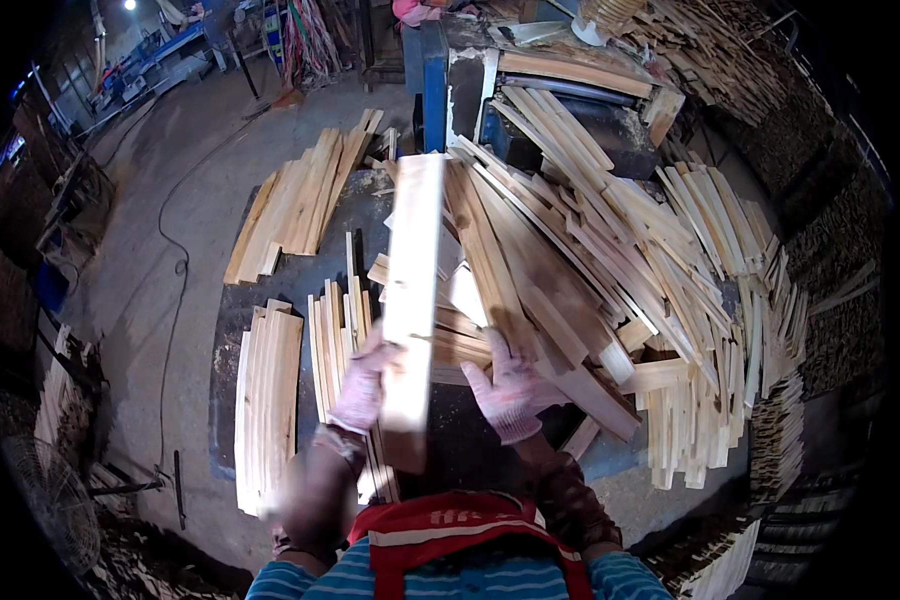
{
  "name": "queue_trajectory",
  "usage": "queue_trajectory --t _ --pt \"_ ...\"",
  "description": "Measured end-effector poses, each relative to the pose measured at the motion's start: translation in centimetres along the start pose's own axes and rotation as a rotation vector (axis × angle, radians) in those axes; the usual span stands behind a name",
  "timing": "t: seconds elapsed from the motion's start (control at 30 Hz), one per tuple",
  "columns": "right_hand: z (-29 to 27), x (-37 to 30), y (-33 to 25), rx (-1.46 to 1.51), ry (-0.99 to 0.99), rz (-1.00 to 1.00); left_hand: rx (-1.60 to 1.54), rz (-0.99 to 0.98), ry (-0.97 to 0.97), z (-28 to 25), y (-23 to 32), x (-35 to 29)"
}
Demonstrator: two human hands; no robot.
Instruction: The person sorts and stacks wooden planks on a workbench in a workshop. They pick up planks from a pile, inspect them, and arrange them into neat stacks. Another person is visible in the background working with similar materials.
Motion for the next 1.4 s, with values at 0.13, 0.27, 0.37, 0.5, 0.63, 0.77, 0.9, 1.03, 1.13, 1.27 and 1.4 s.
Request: queue_trajectory --t 0.13,0.27,0.37,0.5,0.63,0.77,0.9,1.03,1.13,1.27,1.4 --pt "1.1 0.5 4.4 -0.362 -0.091 -0.057 -0.067 -0.178 0.089 -7.9 0.5 -3.1" --pt "1.5 -0.2 7.5 0.095 -0.054 0.218 -0.207 -0.135 0.384 -13.3 -0.3 -6.0" --pt "-0.5 -0.9 5.9 1.352 0.051 1.074 -0.031 -0.092 0.496 -19.5 -3.5 -7.7" --pt "-3.0 -3.0 6.2 1.342 -0.062 1.244 0.133 -0.142 0.368 -27.4 -10.1 -7.2" --pt "-3.6 -3.7 5.1 1.452 -0.134 1.173 0.493 -0.149 0.553 -32.0 -16.6 -6.9" --pt "-2.5 -4.6 5.6 1.437 -0.023 1.03 0.579 -0.259 0.532 -31.7 -15.9 -5.5" --pt "0.8 -11.1 11.1 1.914 -0.197 1.196 0.959 0.234 0.563 -23.2 -12.2 -2.0" --pt "1.2 -16.6 10.1 1.828 -0.289 0.908 0.31 0.035 -0.017 -4.6 -6.3 -2.1" --pt "-3.3 -15.4 4.7 1.474 -0.375 1.073 -0.25 -0.066 -0.124 4.6 -6.2 -2.7" --pt "-10.8 -12.8 4.9 0.579 -0.363 0.66 -0.123 -0.015 -0.314 13.3 -6.9 -3.4" --pt "-14.0 -12.3 7.7 0.143 -0.042 0.382 -0.036 -0.049 -0.34 21.7 -10.7 -6.3"
Point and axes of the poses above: each hand's wrist, its own x-axis towards the middle knuckle, its own z-axis out of the palm, y = z × x, the point moved 2 cm from there along x, towards the middle knuckle, and after that the axes turned 12 degrees about y, right-handed, at the moved point
